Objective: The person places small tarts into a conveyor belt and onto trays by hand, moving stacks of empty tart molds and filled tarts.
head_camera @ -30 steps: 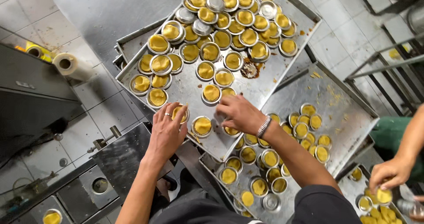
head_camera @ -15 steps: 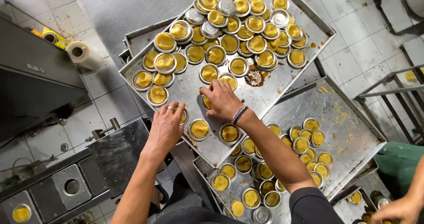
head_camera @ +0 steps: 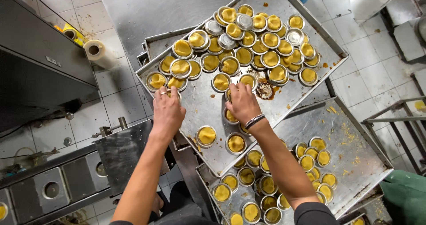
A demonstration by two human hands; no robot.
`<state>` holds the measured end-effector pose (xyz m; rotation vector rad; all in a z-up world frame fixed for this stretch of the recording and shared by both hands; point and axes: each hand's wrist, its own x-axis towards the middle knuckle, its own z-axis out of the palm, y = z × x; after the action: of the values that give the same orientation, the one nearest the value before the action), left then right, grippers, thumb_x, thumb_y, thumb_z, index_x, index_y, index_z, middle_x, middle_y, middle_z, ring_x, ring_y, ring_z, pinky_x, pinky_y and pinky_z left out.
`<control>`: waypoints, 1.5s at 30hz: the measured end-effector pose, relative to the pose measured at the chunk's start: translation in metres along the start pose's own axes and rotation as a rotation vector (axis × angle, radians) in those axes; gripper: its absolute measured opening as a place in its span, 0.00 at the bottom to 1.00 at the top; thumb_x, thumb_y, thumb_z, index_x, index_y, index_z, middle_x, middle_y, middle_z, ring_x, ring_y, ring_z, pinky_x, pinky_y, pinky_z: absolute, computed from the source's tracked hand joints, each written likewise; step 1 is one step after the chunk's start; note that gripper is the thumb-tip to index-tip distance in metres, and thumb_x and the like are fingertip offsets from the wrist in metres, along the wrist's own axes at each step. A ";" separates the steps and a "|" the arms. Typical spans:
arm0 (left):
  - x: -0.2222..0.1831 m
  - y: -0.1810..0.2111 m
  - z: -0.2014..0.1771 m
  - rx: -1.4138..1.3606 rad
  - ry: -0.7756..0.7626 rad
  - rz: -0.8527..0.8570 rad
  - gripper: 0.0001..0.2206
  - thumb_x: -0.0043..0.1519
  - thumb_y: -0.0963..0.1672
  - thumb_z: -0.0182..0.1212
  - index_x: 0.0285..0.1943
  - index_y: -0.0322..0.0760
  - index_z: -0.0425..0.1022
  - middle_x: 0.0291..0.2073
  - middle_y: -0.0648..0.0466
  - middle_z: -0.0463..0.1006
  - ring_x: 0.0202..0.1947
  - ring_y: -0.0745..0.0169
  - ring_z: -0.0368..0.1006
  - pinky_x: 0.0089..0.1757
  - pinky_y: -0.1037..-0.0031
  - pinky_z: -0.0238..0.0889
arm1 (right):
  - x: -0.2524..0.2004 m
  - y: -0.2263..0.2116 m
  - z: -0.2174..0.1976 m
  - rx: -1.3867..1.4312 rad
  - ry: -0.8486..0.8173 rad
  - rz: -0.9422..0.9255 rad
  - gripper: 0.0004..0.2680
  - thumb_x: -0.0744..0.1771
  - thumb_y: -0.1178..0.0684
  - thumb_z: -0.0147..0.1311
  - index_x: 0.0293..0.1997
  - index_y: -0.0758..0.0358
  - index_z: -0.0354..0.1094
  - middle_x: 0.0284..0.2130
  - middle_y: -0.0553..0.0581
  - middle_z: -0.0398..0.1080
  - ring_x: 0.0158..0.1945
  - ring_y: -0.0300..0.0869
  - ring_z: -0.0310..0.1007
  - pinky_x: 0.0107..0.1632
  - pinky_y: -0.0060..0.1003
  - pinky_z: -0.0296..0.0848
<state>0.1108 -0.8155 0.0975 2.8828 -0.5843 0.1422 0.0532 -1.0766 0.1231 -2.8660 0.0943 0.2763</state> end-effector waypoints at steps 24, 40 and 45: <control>0.131 -0.006 0.013 -0.155 -0.290 0.005 0.28 0.46 0.45 0.79 0.54 0.32 0.72 0.51 0.39 0.67 0.55 0.37 0.67 0.48 0.47 0.71 | 0.016 0.087 -0.048 0.214 0.048 -0.195 0.28 0.59 0.41 0.71 0.63 0.58 0.67 0.51 0.66 0.70 0.57 0.60 0.71 0.62 0.51 0.67; 0.074 -0.008 -0.088 -0.594 -0.296 -0.033 0.31 0.44 0.41 0.78 0.60 0.33 0.73 0.55 0.27 0.63 0.56 0.19 0.65 0.52 0.42 0.68 | 0.046 0.019 -0.040 0.111 -0.086 -0.167 0.26 0.61 0.52 0.68 0.65 0.56 0.60 0.52 0.64 0.63 0.59 0.64 0.67 0.58 0.51 0.76; 0.090 -0.049 -0.038 -0.165 -0.389 0.081 0.39 0.38 0.41 0.83 0.64 0.38 0.71 0.56 0.35 0.70 0.56 0.30 0.69 0.51 0.46 0.71 | 0.080 0.004 0.016 -0.153 -0.104 -0.284 0.27 0.63 0.66 0.53 0.71 0.48 0.55 0.66 0.64 0.59 0.71 0.62 0.55 0.68 0.58 0.62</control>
<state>0.2108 -0.7966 0.1384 2.7365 -0.7386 -0.4445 0.1287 -1.0798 0.0915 -2.9576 -0.3653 0.3888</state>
